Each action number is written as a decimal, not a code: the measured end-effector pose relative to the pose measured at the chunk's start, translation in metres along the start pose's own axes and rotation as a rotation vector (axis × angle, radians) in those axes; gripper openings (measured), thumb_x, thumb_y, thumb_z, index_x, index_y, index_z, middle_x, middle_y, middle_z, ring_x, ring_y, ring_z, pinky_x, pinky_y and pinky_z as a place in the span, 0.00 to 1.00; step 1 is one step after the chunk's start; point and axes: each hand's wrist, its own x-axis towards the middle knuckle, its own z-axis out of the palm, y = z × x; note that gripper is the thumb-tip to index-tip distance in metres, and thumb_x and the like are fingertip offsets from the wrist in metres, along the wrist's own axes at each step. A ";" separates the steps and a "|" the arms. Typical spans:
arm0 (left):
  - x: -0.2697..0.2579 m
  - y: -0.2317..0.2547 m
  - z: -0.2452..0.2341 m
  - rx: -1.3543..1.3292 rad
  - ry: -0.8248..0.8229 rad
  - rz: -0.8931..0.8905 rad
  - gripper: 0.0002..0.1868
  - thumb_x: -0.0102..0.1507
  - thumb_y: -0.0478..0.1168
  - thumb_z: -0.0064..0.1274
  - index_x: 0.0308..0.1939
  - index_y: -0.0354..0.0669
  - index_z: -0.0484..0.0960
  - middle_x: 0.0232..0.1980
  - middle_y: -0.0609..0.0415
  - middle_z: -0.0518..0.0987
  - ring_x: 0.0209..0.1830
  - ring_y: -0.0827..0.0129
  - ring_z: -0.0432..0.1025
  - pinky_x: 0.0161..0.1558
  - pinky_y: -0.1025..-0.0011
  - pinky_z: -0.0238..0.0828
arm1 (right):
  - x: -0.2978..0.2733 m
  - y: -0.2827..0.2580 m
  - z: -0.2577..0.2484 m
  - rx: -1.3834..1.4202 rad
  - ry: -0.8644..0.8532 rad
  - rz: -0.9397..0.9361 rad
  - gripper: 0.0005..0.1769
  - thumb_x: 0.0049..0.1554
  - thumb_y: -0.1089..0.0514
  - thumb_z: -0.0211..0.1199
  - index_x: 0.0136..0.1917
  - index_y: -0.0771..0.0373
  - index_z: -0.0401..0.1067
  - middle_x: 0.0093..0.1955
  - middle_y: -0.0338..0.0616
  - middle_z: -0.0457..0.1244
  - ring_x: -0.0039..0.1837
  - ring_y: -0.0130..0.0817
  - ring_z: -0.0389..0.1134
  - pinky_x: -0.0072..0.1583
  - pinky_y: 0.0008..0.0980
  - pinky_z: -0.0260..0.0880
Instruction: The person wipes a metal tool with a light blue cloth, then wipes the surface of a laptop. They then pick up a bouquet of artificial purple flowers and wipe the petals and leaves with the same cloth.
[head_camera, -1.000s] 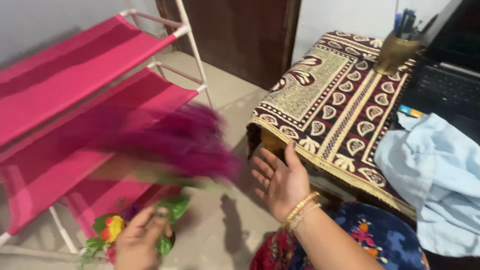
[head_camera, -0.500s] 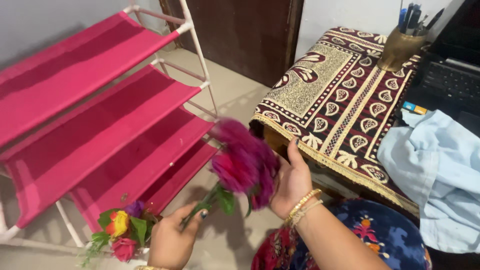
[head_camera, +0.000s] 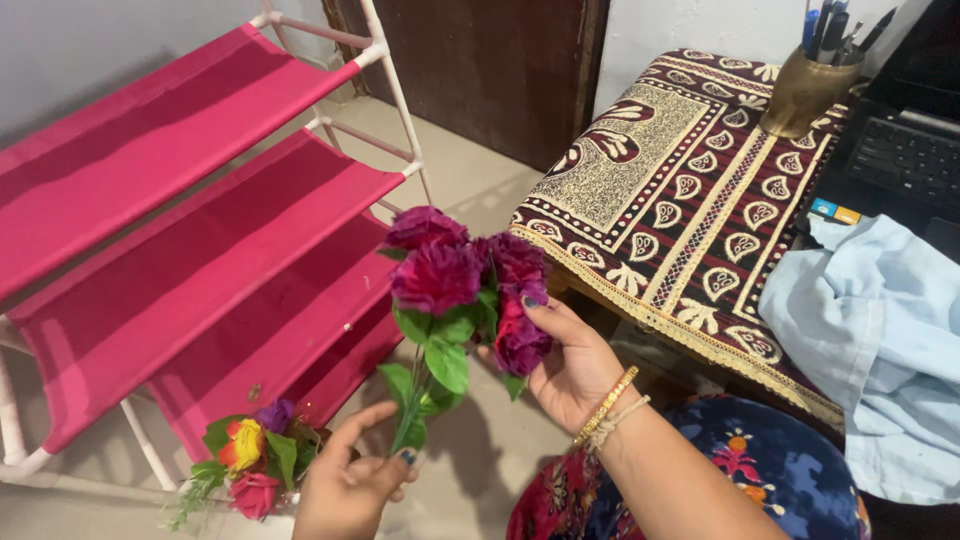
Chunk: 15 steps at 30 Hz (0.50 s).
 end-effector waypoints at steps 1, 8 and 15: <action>-0.001 -0.002 -0.001 0.019 0.046 0.037 0.27 0.57 0.28 0.59 0.62 0.40 0.78 0.31 0.47 0.84 0.25 0.72 0.75 0.26 0.74 0.69 | 0.000 0.000 0.001 0.008 0.000 -0.026 0.21 0.61 0.62 0.55 0.67 0.65 0.64 0.63 0.50 0.66 0.63 0.43 0.70 0.62 0.51 0.71; -0.001 -0.005 -0.001 -0.077 0.169 0.058 0.14 0.64 0.32 0.53 0.52 0.32 0.86 0.26 0.51 0.78 0.20 0.75 0.66 0.24 0.77 0.61 | -0.009 -0.007 0.013 -0.001 0.207 0.013 0.25 0.60 0.48 0.51 0.66 0.64 0.65 0.57 0.50 0.68 0.59 0.46 0.72 0.64 0.46 0.71; 0.006 0.024 0.044 -0.287 -0.018 0.152 0.14 0.65 0.33 0.52 0.53 0.33 0.85 0.27 0.53 0.78 0.19 0.76 0.65 0.20 0.78 0.56 | -0.027 -0.006 0.008 -0.487 0.196 -0.064 0.16 0.62 0.54 0.56 0.59 0.64 0.74 0.50 0.41 0.69 0.50 0.32 0.70 0.54 0.36 0.72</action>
